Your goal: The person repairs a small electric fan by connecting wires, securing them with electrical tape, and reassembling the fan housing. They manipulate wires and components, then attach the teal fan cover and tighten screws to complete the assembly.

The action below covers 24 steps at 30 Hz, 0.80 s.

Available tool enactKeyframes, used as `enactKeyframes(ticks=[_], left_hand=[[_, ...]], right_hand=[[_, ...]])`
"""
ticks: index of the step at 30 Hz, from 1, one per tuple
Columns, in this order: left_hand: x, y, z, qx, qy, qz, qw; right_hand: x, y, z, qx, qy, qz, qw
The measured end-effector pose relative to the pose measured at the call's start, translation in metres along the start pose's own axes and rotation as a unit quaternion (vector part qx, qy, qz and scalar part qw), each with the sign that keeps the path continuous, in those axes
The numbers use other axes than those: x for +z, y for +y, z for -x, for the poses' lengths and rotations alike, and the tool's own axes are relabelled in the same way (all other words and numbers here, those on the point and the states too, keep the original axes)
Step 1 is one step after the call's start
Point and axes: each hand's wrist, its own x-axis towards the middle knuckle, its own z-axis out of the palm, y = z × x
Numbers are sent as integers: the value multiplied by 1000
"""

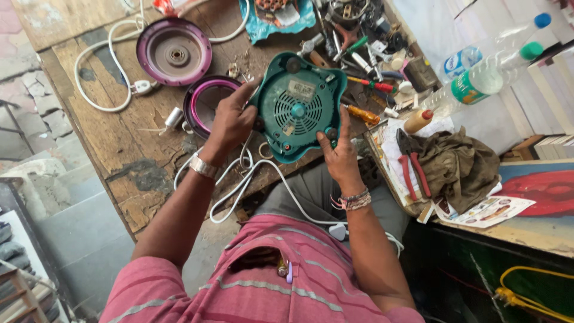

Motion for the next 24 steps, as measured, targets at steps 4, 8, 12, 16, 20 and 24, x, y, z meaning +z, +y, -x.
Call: enactKeyframes(ticks=[4,8,12,16,20,24], left_hand=[[6,-3,2,36,43,-10,998],[7,-1,3,-70,11,63,996],[5,0,5,-27,11,66,997],[3,-4,8,-71,-3,54,996],[2,-7,11,-16,-4,59,998],[-4,-6,10,-87,-25,90,992]], right_hand=[[0,2,-2,22,-2,-14,1000],[1,3,-1,-6,5,1,1000],[2,0,5,15,4,-4,1000],[4,-6,9,1,11,9,1000],[5,-10,10,48,3,3,999],[8,-13,10,34,4,-15,999]])
